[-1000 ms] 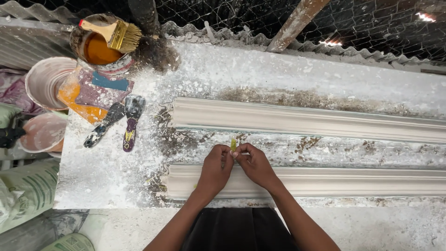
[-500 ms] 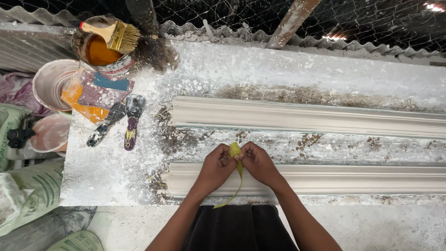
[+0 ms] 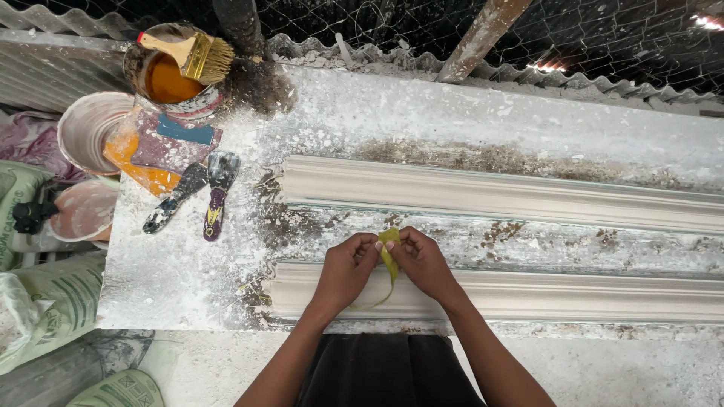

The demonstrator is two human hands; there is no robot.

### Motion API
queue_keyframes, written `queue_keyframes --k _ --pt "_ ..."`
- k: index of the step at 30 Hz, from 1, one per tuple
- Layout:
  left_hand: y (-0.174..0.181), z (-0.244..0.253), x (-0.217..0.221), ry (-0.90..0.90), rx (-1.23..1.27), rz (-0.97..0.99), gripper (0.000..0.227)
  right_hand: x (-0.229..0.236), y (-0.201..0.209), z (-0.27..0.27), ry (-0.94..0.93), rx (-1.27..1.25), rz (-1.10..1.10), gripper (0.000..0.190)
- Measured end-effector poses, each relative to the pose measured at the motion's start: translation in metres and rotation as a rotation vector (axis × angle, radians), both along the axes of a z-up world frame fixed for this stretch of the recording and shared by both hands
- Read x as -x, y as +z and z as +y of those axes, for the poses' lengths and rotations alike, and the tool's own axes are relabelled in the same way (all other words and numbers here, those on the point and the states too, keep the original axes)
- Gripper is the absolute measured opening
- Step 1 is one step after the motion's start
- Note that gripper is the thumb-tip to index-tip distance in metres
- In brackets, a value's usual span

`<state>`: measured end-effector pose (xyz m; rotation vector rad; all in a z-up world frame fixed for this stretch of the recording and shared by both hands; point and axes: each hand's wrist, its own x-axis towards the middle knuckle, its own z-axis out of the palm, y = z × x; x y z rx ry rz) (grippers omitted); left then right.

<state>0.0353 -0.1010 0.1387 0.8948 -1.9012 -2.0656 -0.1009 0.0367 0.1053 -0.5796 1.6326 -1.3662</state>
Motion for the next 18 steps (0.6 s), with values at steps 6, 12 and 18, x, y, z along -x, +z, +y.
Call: queue_keyframes --k 6,12,18 --pt "-0.003 0.007 -0.001 0.064 0.122 0.024 0.018 -0.005 0.006 -0.006 0.003 0.024 0.061 0.015" --pt "-0.008 0.007 0.000 0.075 0.311 -0.031 0.017 -0.009 -0.002 -0.011 -0.027 -0.028 0.086 0.015" --pt "-0.022 0.011 0.001 0.109 0.378 0.005 0.016 -0.012 0.012 -0.011 0.019 -0.196 0.357 0.014"
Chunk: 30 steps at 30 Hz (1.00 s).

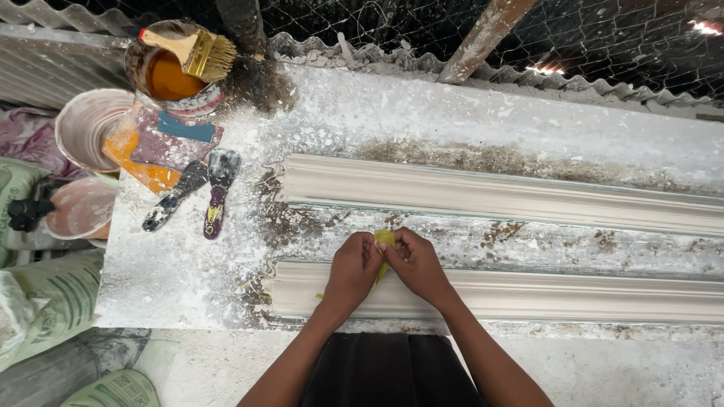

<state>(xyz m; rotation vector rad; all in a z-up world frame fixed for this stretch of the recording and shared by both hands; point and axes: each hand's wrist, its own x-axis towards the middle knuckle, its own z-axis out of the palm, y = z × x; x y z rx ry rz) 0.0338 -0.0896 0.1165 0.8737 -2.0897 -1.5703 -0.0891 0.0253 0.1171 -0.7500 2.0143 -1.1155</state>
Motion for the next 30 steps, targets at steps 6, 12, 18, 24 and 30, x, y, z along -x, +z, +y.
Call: queue_keyframes --k 6,12,18,24,30 --pt "-0.094 -0.046 -0.007 0.116 -0.048 -0.255 0.010 0.049 0.019 0.102 -0.118 0.444 -0.105 0.005" --pt "-0.133 -0.079 -0.040 0.322 0.251 -0.189 0.014 0.157 0.095 0.281 -0.241 1.360 -0.437 0.018" --pt "-0.099 -0.075 -0.036 0.343 0.408 -0.070 0.038 0.113 0.079 0.142 -0.715 0.278 -0.125 0.013" --pt "-0.025 -0.038 -0.022 0.126 -0.040 -0.087 0.034 0.029 0.017 0.020 -0.078 -0.052 -0.241 0.023" --pt "0.044 -0.013 -0.022 -0.051 -0.258 0.056 0.029 0.010 0.016 -0.003 0.041 0.071 -0.272 0.018"
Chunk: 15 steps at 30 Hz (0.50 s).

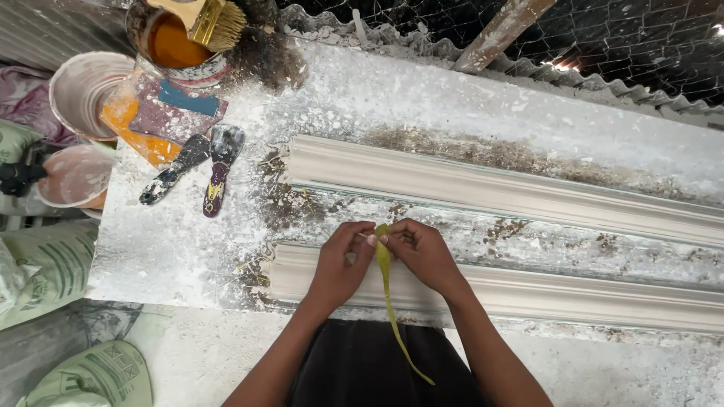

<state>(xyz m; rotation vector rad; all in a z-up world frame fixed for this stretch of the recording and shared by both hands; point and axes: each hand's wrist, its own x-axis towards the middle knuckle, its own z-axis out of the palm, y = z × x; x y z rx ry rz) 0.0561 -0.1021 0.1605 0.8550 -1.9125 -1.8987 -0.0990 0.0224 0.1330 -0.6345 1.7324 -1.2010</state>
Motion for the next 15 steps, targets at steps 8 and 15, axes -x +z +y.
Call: queue_keyframes --k 8,15 --pt "-0.008 0.006 0.007 0.078 0.062 0.004 0.020 0.002 0.007 -0.003 0.019 0.034 0.022 0.021" --pt "-0.016 0.009 0.010 0.098 0.085 -0.037 0.019 -0.002 0.010 -0.007 -0.018 0.033 0.048 0.022"
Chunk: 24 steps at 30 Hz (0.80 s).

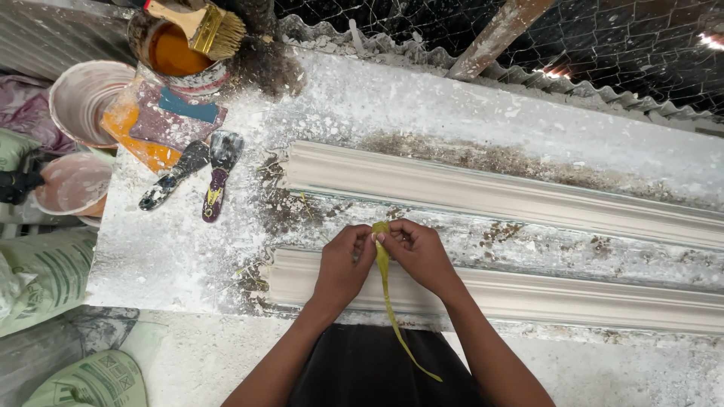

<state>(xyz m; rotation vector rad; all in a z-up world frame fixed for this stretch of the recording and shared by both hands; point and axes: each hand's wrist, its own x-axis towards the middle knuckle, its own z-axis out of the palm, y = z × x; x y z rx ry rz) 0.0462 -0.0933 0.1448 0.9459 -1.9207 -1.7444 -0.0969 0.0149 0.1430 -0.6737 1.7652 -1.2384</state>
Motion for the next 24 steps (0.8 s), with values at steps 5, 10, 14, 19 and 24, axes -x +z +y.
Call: queue_keyframes --k 5,10,14,19,24 --pt "0.001 0.001 0.003 0.035 0.175 0.023 0.017 -0.006 -0.001 -0.007 -0.010 0.014 0.187 0.020" --pt "-0.060 -0.012 0.012 0.112 0.163 0.023 0.015 -0.008 0.012 0.000 0.124 0.096 0.399 0.014" --pt "-0.126 -0.052 -0.006 0.201 0.096 -0.246 0.014 0.055 0.007 0.085 0.021 0.573 0.067 0.014" --pt "-0.154 -0.077 -0.045 0.268 0.266 -0.377 0.018 0.114 0.110 0.151 -0.363 1.120 -0.200 0.015" --pt "-0.134 -0.079 -0.050 0.315 0.455 -0.267 0.022 0.126 0.052 0.164 -0.580 0.765 -0.035 0.014"
